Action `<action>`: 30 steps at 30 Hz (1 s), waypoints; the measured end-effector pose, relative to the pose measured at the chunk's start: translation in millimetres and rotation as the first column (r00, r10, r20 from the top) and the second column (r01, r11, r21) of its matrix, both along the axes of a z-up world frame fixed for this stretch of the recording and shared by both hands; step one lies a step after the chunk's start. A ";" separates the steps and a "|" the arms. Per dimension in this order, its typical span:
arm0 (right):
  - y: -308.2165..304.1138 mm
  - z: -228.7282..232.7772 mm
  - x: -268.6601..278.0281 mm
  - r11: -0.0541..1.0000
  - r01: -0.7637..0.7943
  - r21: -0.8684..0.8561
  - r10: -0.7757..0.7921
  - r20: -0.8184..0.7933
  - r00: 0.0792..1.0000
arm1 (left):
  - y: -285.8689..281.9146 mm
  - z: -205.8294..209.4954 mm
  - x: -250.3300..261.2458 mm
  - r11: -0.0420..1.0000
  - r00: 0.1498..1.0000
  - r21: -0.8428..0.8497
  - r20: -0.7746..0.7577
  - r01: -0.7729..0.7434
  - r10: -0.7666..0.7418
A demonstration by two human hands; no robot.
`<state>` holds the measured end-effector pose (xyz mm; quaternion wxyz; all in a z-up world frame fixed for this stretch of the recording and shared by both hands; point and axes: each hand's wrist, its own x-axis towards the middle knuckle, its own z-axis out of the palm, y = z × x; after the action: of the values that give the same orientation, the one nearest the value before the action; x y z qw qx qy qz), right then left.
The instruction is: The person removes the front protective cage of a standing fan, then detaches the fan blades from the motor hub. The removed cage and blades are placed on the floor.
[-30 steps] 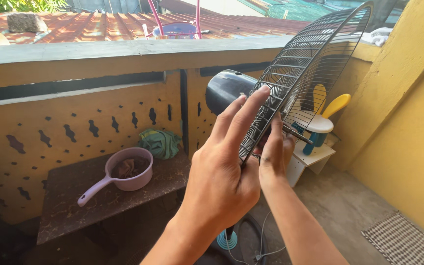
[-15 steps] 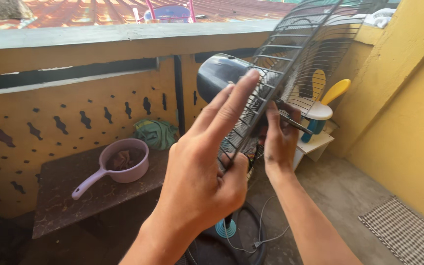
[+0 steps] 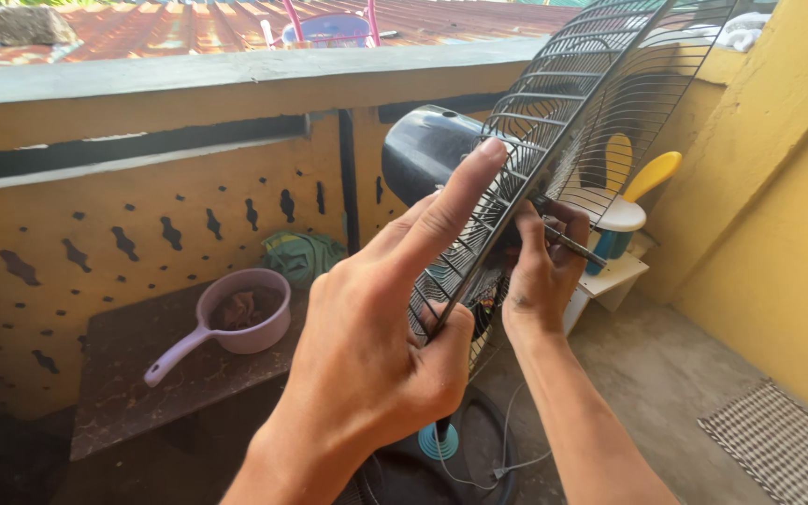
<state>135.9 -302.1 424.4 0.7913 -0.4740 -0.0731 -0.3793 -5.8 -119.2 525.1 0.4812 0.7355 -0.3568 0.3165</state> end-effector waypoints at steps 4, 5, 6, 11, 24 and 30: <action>-9.2 -13.8 -3.1 0.977 0.011 -0.215 0.012 0.105 0.994 | 3.5 2.4 5.4 0.997 0.989 -0.029 0.133 0.069 -0.064; -13.3 -15.9 -4.5 0.945 0.030 -0.325 0.022 0.156 0.988 | 3.8 3.3 6.0 0.998 0.990 -0.023 0.125 0.062 -0.058; -18.5 -15.9 -4.1 0.938 0.030 -0.346 0.030 0.168 0.985 | 4.0 4.2 6.6 0.998 0.992 -0.017 0.116 0.055 -0.053; -48.2 -11.3 -9.2 0.864 -0.062 -0.500 0.133 0.106 0.985 | 5.7 3.9 2.0 0.999 0.999 0.019 0.033 0.031 -0.031; -51.2 -0.4 -22.3 0.716 0.153 -0.681 -0.004 0.216 0.976 | 14.6 4.5 -7.2 0.998 0.998 0.022 0.020 0.064 -0.065; -52.6 -5.3 -25.7 0.754 -0.060 -0.655 0.214 0.158 0.964 | 22.8 4.0 -15.8 0.997 0.995 0.017 0.070 0.076 -0.077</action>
<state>110.1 -354.7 419.1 0.5927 -0.6641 -0.3220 -0.3223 -21.6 -96.4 529.1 0.4749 0.7129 -0.4038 0.3213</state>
